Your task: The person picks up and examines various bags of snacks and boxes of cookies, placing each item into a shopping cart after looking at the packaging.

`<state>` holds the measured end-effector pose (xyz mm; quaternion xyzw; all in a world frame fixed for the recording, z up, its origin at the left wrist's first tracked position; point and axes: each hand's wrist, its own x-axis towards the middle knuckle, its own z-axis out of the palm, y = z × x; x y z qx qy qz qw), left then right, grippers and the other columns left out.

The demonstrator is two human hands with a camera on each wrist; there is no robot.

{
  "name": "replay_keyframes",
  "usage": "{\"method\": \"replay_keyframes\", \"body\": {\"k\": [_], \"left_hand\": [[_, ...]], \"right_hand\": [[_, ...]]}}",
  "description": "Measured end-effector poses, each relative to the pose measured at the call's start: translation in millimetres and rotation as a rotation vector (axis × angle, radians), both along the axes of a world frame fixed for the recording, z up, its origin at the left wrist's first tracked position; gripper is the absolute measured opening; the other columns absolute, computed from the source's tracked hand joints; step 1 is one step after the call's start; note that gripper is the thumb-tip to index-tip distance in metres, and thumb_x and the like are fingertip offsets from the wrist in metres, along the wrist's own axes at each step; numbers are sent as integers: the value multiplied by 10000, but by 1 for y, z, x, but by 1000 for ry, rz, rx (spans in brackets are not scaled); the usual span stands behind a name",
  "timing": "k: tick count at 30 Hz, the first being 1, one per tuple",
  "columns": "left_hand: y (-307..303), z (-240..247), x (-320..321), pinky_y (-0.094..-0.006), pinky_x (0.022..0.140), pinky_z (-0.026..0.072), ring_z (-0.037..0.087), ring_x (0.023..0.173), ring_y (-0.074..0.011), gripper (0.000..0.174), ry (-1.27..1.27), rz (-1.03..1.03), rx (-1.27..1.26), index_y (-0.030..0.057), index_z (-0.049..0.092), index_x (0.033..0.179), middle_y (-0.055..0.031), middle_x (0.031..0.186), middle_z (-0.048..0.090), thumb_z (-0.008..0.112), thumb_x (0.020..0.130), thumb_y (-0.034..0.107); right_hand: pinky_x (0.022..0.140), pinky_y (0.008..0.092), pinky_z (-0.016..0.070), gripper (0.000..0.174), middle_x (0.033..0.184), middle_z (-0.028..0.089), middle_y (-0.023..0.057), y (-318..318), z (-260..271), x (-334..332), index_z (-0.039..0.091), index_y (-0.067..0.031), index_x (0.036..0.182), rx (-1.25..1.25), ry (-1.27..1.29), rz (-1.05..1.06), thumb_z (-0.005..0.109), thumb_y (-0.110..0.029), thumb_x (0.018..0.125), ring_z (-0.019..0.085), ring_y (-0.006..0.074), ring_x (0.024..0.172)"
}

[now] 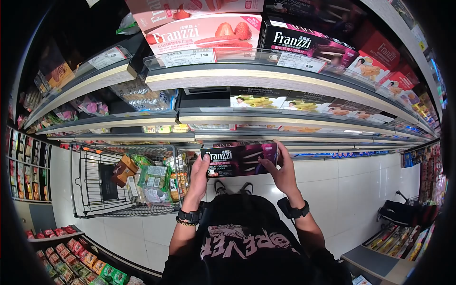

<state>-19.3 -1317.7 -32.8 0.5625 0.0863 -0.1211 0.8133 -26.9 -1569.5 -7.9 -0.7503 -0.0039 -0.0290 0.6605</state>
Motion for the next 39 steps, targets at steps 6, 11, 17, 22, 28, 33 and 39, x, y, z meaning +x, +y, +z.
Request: {"method": "replay_keyframes", "body": {"k": [6,11,17,22,28,33,39], "left_hand": [[1,-1,-2,-246,781,507,607,921,-86,427,11,-3,-4,32,531,1251,-35,1074,637,432,1031,385],[3,-2,-3,-241,760,507,605,917,-80,424,35,-5,-34,37,542,1240,-29,1063,636,436,1029,389],[4,1,-3,-222,717,504,607,889,-75,438,62,25,1,50,555,1221,-19,1035,637,449,1017,424],[6,0,-4,-227,690,512,615,876,-78,432,81,27,12,55,553,1214,-14,1017,642,448,1016,424],[17,14,-5,-383,712,595,676,874,-224,482,214,-3,-234,133,378,1418,-113,1160,609,391,1020,405],[21,24,-9,-475,734,600,659,992,-302,551,47,-83,-285,152,311,1479,-168,1284,558,335,1018,452],[26,25,-11,-471,762,591,655,987,-289,551,59,-80,-240,135,340,1457,-165,1258,571,348,1011,459]], "right_hand": [[861,277,495,600,1073,678,99,0,-2,-2,376,-13,1393,1,22,-2,682,-18,877,657,144,962],[887,311,493,795,1103,655,106,-2,7,-8,295,-17,1456,-131,-5,48,745,0,801,637,160,1004],[949,350,472,979,1319,528,153,0,11,-9,175,-34,1506,-124,9,132,787,-19,743,585,236,1128],[1008,388,435,1075,1457,380,177,3,25,-10,140,-44,1513,-360,-140,142,822,-17,682,505,264,1236],[969,366,451,1072,1406,427,151,-1,11,-10,215,-68,1505,-259,-126,173,856,-31,646,521,255,1200],[941,340,466,954,1329,492,138,-3,7,-11,290,-57,1487,-188,-75,145,841,-59,709,569,239,1133],[1012,339,437,896,1383,459,175,-3,2,-11,298,-13,1474,-184,6,169,818,-80,748,537,245,1203]]}}
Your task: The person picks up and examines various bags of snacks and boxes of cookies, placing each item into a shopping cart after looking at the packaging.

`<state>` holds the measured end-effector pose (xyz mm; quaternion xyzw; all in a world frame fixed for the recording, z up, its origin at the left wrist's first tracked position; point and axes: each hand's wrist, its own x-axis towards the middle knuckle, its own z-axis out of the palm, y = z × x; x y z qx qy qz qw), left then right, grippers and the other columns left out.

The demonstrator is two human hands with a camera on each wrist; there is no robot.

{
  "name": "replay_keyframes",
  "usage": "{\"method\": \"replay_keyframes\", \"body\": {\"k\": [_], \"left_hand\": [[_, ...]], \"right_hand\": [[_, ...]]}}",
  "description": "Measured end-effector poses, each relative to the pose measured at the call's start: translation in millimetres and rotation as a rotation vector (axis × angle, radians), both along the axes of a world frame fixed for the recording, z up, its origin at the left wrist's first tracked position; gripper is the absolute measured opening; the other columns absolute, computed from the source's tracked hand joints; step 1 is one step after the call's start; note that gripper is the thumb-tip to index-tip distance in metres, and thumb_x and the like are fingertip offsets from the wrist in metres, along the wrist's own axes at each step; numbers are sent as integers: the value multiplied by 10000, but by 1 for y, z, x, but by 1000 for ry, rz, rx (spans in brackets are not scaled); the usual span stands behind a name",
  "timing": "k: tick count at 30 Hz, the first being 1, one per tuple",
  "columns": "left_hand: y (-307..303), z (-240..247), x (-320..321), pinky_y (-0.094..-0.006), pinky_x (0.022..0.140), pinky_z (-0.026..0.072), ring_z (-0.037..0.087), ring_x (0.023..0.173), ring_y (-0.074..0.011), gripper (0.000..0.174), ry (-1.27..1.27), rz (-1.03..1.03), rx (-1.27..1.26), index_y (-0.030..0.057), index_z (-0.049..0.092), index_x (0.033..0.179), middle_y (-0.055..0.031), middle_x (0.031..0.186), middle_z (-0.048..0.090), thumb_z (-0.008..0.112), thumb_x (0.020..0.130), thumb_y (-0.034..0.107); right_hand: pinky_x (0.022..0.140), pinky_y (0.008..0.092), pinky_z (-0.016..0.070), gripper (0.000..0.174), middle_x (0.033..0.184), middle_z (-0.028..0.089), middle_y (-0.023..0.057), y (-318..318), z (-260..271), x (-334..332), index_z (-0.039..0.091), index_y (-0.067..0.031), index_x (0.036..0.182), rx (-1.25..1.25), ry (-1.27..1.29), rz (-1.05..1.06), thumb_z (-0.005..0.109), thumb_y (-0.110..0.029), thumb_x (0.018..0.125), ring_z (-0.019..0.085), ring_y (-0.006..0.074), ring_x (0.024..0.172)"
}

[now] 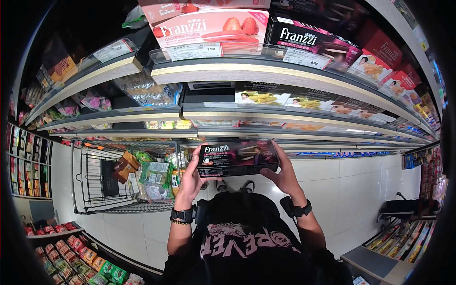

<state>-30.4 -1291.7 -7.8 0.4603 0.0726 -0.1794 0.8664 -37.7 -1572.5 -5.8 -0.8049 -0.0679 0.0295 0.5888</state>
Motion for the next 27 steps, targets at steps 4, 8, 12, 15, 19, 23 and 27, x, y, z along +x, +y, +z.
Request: {"method": "replay_keyframes", "body": {"k": [4,8,12,15,19,23,27], "left_hand": [[7,-10,0,-423,805,575,601,1044,-221,472,38,-18,-13,152,388,1410,-87,1252,542,422,1007,396],[9,-17,-7,-306,821,533,580,1005,-136,406,152,-15,75,144,431,1351,-29,1176,563,509,976,278],[11,-32,-11,-296,815,528,577,1023,-128,416,174,-102,119,129,444,1317,-26,1170,572,581,936,228],[4,-21,-12,-244,820,506,567,1035,-106,453,142,-85,37,125,436,1338,-18,1175,572,620,924,147],[1,2,-14,-303,900,505,593,1040,-124,724,-170,68,234,101,411,1401,-54,1185,597,767,777,10],[16,-5,-15,-298,907,486,602,1029,-154,629,-275,41,368,45,580,1243,-64,1111,637,832,671,-28],[18,-5,-14,-289,869,483,607,974,-175,540,-530,111,521,34,682,1069,-66,1055,655,837,570,-103]], "right_hand": [[1020,335,429,899,1385,461,171,3,2,-1,293,-18,1478,-5,14,0,816,-76,750,527,243,1218],[1039,328,406,888,1416,442,158,7,5,0,282,-31,1489,85,35,7,798,-61,766,502,235,1247],[1059,332,382,870,1444,420,142,8,4,5,255,-40,1503,173,39,25,762,-23,797,472,211,1267],[1033,332,409,860,1415,451,127,20,13,6,241,-44,1510,311,-11,-37,742,0,812,505,192,1226],[994,315,441,851,1366,495,114,21,5,8,248,-45,1506,465,121,-45,735,20,812,550,178,1170],[982,301,454,845,1315,548,96,19,-9,8,306,-65,1485,296,5,20,735,88,773,563,165,1157],[1025,323,443,841,1392,515,79,21,-7,8,382,-102,1449,228,-67,35,728,144,724,506,171,1250]]}}
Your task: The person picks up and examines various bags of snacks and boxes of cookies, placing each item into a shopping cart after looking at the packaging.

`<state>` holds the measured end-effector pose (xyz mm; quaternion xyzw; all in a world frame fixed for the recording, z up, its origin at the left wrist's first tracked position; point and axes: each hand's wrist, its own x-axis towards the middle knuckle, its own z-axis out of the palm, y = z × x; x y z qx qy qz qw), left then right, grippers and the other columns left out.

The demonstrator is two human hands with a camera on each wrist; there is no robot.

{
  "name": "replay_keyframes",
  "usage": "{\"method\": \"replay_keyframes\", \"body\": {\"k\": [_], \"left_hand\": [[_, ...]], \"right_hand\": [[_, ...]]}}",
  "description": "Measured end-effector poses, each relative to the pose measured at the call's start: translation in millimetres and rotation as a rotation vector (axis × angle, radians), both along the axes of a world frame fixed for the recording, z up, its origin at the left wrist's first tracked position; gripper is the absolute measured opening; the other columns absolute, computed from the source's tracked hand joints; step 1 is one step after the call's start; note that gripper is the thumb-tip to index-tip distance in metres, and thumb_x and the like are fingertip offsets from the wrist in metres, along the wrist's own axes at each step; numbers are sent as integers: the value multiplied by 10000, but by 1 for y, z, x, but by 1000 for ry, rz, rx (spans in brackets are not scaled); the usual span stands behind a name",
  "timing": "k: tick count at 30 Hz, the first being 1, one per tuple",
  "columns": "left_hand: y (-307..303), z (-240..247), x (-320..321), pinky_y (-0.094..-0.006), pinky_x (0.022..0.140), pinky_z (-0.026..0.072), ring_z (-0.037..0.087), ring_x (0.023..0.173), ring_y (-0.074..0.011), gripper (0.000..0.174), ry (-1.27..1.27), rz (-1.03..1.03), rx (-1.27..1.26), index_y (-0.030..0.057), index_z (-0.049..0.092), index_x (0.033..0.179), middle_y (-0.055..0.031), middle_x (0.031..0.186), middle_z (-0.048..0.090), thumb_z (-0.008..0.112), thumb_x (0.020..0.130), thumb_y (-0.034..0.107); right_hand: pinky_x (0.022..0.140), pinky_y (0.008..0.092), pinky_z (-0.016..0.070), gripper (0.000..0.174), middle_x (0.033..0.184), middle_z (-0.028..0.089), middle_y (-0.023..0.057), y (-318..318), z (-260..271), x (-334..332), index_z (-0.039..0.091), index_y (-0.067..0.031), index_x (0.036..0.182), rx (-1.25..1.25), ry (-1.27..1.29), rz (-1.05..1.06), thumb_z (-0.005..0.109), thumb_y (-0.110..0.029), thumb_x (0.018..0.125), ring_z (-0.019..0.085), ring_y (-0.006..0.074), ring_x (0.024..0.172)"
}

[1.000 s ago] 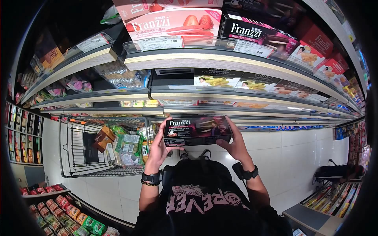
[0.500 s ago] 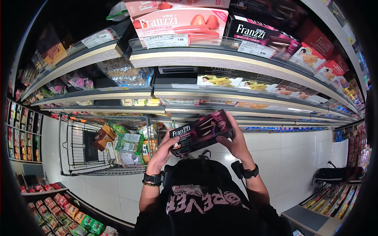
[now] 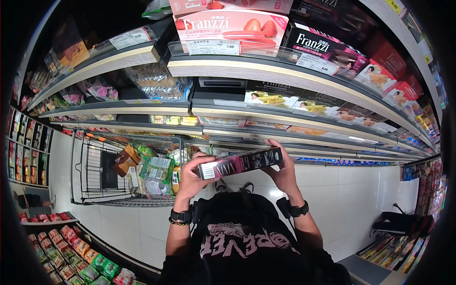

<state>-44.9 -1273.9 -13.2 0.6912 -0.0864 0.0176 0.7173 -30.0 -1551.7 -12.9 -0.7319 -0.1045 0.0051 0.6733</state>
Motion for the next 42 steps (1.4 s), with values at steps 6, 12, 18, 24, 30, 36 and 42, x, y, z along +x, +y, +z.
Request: {"method": "replay_keyframes", "body": {"k": [6,12,18,24,30,36,42], "left_hand": [[-8,-11,1,-319,891,463,597,979,-207,447,-183,85,29,59,711,999,-77,1033,671,815,592,-94],[-39,23,-4,-375,967,439,532,1142,-270,410,-436,24,552,113,762,916,-25,1101,675,742,541,-52],[-51,28,-12,-391,1038,389,471,1277,-289,343,-411,-259,415,161,778,908,-48,1244,641,802,590,36],[-42,17,-8,-383,1009,422,528,1193,-284,342,-276,-209,299,98,739,970,-111,1332,572,761,648,-14],[-42,11,-15,-459,1090,300,332,1307,-335,804,-117,-101,333,138,537,1321,-120,1523,272,854,583,117],[-28,7,-27,-480,1096,302,257,1360,-398,890,-148,114,497,125,432,1403,-183,1527,198,845,614,139],[30,-43,-33,-437,1132,258,283,1401,-349,849,-18,344,263,132,416,1416,-179,1518,271,808,664,88]], "right_hand": [[1039,355,425,826,1447,436,104,11,0,-5,293,-100,1480,148,95,-82,688,125,790,495,194,1254],[927,389,497,586,1337,501,120,21,-7,-13,250,-83,1479,633,552,222,533,-107,967,572,217,1138],[847,281,518,476,1153,602,111,21,-3,0,373,-64,1337,473,401,27,590,-7,917,609,156,1013],[875,294,510,575,1161,581,107,20,-1,1,353,-57,1352,320,368,98,641,50,866,600,156,1028],[817,295,541,618,1109,591,120,40,0,-1,329,-36,1372,102,362,110,661,37,856,621,172,993],[818,301,534,626,1178,557,125,79,-10,0,294,-19,1418,149,379,309,623,-24,886,619,183,1009],[899,319,495,625,1415,457,129,111,-11,11,314,-35,1462,-3,444,660,598,-66,907,613,224,1093]]}}
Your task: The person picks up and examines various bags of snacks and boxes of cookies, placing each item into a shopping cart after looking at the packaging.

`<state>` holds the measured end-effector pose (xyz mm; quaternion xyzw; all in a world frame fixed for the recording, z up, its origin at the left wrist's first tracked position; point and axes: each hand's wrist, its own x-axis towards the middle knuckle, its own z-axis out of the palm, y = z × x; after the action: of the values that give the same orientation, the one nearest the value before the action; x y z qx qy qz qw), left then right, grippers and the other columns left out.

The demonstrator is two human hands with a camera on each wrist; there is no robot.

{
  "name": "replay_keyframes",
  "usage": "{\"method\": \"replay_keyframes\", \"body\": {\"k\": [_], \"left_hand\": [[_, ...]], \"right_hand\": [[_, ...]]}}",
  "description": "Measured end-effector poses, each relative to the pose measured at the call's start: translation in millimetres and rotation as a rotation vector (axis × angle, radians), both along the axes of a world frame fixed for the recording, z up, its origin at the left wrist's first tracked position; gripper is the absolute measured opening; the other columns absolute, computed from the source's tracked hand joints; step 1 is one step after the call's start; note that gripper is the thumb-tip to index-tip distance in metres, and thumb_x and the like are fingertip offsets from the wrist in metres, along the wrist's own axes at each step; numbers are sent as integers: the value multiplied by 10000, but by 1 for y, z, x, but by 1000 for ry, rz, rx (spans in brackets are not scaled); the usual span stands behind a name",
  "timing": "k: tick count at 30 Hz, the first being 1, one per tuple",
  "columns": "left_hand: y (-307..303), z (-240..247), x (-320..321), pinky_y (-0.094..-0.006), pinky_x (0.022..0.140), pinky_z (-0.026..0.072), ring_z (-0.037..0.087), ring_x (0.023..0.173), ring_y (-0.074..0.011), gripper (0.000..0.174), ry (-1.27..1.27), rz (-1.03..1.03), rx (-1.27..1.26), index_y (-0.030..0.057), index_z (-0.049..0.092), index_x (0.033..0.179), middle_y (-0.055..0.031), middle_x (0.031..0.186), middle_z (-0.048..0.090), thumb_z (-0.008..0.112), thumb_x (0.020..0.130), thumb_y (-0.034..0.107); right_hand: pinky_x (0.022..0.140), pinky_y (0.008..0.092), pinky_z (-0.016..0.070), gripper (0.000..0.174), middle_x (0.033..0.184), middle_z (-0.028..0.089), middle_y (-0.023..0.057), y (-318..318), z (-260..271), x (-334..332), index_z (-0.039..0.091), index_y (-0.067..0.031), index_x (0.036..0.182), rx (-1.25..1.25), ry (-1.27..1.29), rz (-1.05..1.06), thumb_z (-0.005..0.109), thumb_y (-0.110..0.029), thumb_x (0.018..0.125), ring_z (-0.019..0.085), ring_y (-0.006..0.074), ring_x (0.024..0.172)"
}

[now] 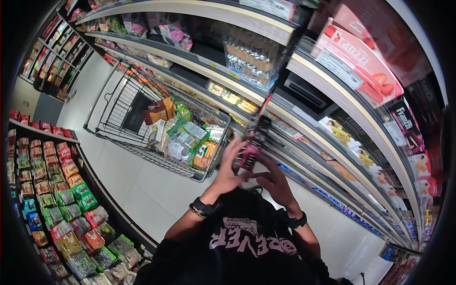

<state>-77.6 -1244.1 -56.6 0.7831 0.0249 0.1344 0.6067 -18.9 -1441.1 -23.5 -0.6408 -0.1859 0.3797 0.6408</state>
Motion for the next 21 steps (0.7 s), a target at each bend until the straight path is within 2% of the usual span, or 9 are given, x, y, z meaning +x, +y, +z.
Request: {"method": "replay_keyframes", "body": {"k": [4,5,10,12,14,16,18,19,21], "left_hand": [[56,-51,-19,-388,1110,315,392,1344,-294,677,122,272,-119,123,532,1300,-134,1427,420,783,677,32],[75,-66,-25,-392,1107,323,420,1314,-286,632,129,333,29,126,568,1252,-127,1377,462,785,668,19],[182,-133,-52,-314,980,415,545,1083,-166,508,160,514,26,108,593,1186,-19,1223,583,723,716,-32],[221,-123,-51,-321,988,410,535,1104,-169,497,159,512,18,102,592,1193,-45,1245,561,708,729,-36],[263,-118,-47,-346,1021,393,508,1175,-227,522,130,514,318,98,583,1220,-105,1313,508,685,729,-47],[300,-117,-40,-370,1028,396,508,1208,-269,493,120,443,225,91,609,1187,-133,1311,515,689,713,-18],[335,-147,-46,-373,977,449,507,1221,-300,470,213,459,584,90,619,1159,-168,1313,515,650,706,-28],[351,-165,-51,-367,929,466,558,1161,-290,431,537,452,740,62,624,1143,-186,1294,547,615,720,-20],[335,-179,-42,-362,920,465,574,1133,-275,399,613,464,559,54,626,1133,-175,1279,567,602,741,-13]], "right_hand": [[863,312,515,444,1242,614,98,18,-6,2,487,-20,1326,-55,-156,137,618,-74,906,649,200,1036],[854,309,520,396,1176,651,91,23,-4,2,528,-20,1279,-65,-180,113,627,-78,901,656,190,1021],[858,314,521,385,1151,665,92,26,-3,7,539,-20,1268,-131,-214,61,613,-29,890,662,190,1002],[865,318,519,379,1134,673,92,22,-3,10,544,-20,1261,-157,-208,25,604,-10,887,664,191,994],[880,325,511,368,1107,684,94,17,-3,13,548,-20,1247,-191,-207,-32,589,21,884,668,192,980],[891,329,502,353,1100,685,104,11,-5,14,550,-13,1237,-200,-202,-72,586,16,888,668,192,971],[865,316,516,335,1074,691,101,4,-6,14,558,7,1212,-237,-198,-154,616,-8,883,676,196,950],[875,317,513,334,1080,690,103,1,-4,14,556,9,1212,-269,-188,-162,614,-8,884,675,202,969],[880,320,506,329,1084,687,104,-8,-4,13,555,5,1217,-283,-178,-183,606,-13,892,670,194,962]]}}
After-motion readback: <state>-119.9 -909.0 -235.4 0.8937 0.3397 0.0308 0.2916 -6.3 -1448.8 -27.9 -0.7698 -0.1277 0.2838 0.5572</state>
